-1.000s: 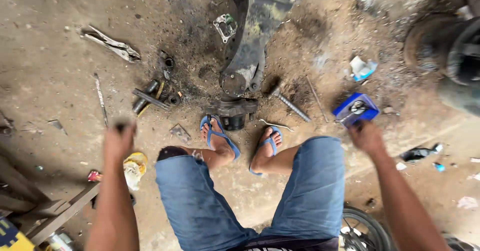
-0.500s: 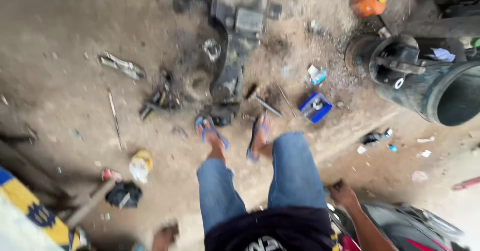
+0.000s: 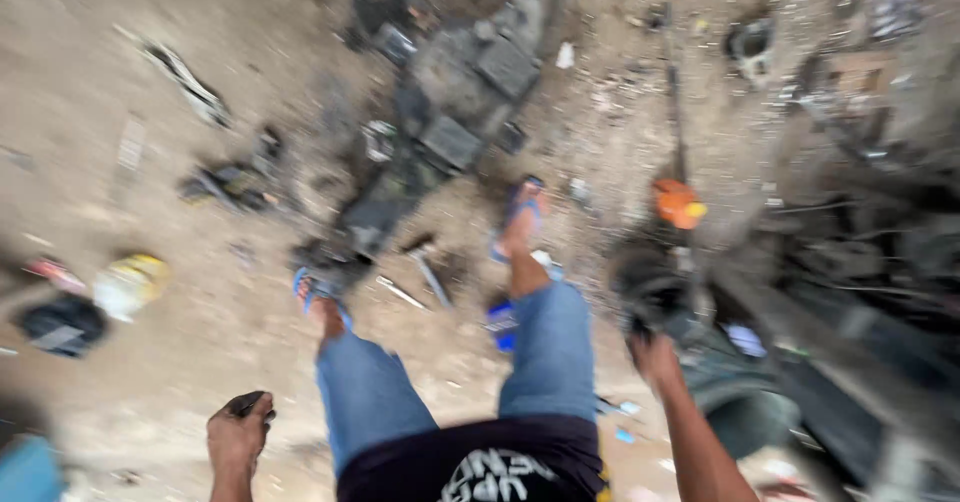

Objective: Repairing a mechanical component by removing bolts and a plate using a wrench and a metal rod.

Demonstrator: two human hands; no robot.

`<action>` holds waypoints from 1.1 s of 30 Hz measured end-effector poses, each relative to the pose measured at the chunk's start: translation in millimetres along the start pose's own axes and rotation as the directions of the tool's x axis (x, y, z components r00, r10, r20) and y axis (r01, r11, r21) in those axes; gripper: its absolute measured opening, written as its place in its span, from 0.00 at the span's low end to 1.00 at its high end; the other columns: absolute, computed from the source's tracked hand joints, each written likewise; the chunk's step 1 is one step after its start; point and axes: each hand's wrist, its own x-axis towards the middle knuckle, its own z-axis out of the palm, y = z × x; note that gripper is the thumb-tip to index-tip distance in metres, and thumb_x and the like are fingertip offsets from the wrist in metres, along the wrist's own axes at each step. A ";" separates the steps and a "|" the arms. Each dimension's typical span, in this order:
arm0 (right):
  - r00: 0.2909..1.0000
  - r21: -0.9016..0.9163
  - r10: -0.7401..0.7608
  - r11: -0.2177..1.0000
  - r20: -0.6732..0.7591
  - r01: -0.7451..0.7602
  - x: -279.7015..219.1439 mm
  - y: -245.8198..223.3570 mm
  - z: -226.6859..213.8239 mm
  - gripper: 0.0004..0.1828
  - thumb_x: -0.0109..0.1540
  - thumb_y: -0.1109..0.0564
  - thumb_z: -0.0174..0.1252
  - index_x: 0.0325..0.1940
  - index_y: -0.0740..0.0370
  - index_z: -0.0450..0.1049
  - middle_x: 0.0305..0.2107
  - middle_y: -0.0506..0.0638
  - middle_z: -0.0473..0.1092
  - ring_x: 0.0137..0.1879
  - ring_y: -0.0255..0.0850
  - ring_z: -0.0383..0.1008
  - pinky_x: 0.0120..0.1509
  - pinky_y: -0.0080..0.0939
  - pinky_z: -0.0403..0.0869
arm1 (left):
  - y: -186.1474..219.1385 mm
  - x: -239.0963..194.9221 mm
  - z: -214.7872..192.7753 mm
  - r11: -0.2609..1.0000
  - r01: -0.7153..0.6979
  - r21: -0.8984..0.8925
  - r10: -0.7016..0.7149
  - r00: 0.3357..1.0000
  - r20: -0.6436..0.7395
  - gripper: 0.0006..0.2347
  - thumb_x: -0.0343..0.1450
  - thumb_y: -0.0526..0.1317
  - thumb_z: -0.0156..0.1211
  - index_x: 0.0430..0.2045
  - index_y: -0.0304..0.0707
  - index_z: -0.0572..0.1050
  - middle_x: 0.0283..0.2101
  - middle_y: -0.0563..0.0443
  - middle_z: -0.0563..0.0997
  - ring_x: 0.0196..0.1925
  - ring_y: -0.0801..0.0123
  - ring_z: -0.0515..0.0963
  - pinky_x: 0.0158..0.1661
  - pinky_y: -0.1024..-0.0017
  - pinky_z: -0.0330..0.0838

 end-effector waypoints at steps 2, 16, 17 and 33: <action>0.984 0.276 0.090 0.960 -0.156 -0.044 10.4 -75.5 -168.8 0.23 0.65 0.38 0.59 0.35 0.61 0.79 0.21 0.51 0.71 0.28 0.41 0.64 0.34 0.51 0.66 | -60.1 -26.8 37.3 0.876 0.053 0.479 -0.105 0.991 0.083 0.15 0.70 0.52 0.62 0.31 0.42 0.89 0.27 0.47 0.89 0.37 0.60 0.88 0.42 0.66 0.75; 0.918 -0.049 -0.334 0.942 -0.213 0.332 3.8 -257.0 -451.8 0.15 0.67 0.51 0.56 0.52 0.63 0.77 0.38 0.61 0.79 0.43 0.52 0.79 0.45 0.51 0.74 | -26.7 -165.2 292.0 0.895 0.359 -0.264 -0.285 0.917 0.280 0.22 0.73 0.58 0.54 0.20 0.39 0.82 0.21 0.46 0.83 0.26 0.62 0.84 0.30 0.66 0.77; 0.932 0.213 -0.333 0.909 -0.140 0.357 6.6 -252.9 -457.3 0.07 0.68 0.57 0.59 0.46 0.62 0.76 0.34 0.56 0.78 0.36 0.43 0.79 0.37 0.43 0.77 | -29.7 -176.7 316.2 0.903 0.304 -0.304 -0.224 0.937 0.269 0.22 0.72 0.57 0.53 0.14 0.42 0.80 0.17 0.47 0.81 0.24 0.63 0.82 0.32 0.64 0.73; 0.701 -0.526 -0.705 0.556 0.112 0.644 -0.6 -576.4 -607.1 0.16 0.68 0.54 0.56 0.46 0.73 0.77 0.36 0.61 0.77 0.41 0.48 0.81 0.40 0.44 0.77 | 184.5 -421.0 586.8 0.393 0.693 -0.604 -0.640 0.678 0.361 0.26 0.70 0.60 0.56 0.42 0.31 0.82 0.43 0.27 0.84 0.53 0.33 0.80 0.51 0.50 0.72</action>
